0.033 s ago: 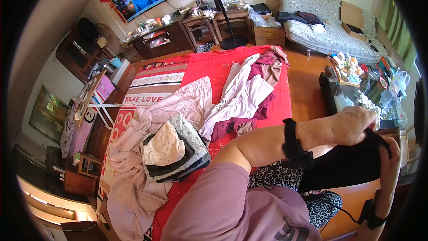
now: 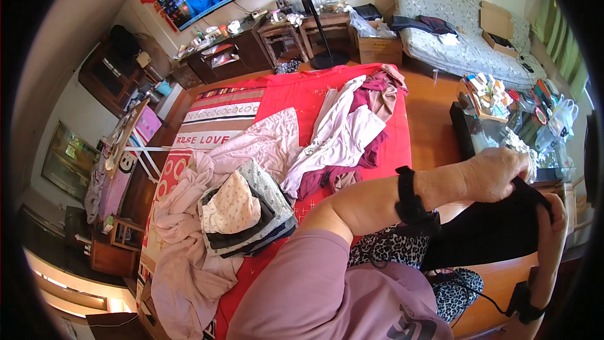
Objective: Fold laundry on a bed including underwear and shirts.
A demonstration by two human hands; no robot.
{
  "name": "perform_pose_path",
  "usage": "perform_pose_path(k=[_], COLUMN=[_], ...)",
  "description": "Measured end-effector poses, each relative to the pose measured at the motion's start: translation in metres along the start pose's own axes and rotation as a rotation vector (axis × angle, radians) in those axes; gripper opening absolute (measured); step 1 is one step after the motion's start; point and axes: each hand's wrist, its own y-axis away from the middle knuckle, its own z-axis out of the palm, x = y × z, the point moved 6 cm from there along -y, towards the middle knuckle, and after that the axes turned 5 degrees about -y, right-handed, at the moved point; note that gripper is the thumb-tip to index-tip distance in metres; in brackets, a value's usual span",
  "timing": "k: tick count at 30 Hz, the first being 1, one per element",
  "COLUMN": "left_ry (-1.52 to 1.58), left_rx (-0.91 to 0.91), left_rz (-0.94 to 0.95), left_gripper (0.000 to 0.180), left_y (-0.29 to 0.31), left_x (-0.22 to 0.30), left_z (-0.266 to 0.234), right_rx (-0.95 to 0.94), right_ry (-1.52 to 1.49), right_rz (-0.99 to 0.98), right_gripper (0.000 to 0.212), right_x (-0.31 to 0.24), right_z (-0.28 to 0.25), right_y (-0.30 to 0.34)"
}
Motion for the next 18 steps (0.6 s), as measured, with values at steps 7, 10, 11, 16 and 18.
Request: perform_pose_path(k=[7, 10, 11, 16, 18], left_ry=[0.214, 0.085, 0.090, 0.073, 0.030], left_rx=[0.129, 0.089, 0.058, 0.000, -0.027], left_rz=[0.129, 0.018, 0.035, 0.083, 0.089], left_gripper=[0.033, 0.032, 0.031, 0.036, 0.034], left_y=[0.026, 0.022, 0.022, 0.018, 0.017], left_x=[-0.025, -0.009, -0.002, 0.007, 0.013], left_z=[-0.022, -0.030, -0.031, -0.004, -0.001], right_rx=[-0.080, -0.066, -0.096, -0.103, -0.131], right_ry=[0.164, 0.099, 0.083, 0.068, 0.070], right_rz=[-0.157, -0.219, -0.172, -0.198, -0.215], right_gripper=[0.010, 0.015, 0.015, 0.013, 0.013], right_x=[-0.045, -0.044, -0.047, -0.045, -0.046], right_z=[0.010, 0.003, 0.003, 0.005, 0.007], right_y=[-0.010, -0.007, -0.006, -0.003, -0.002])
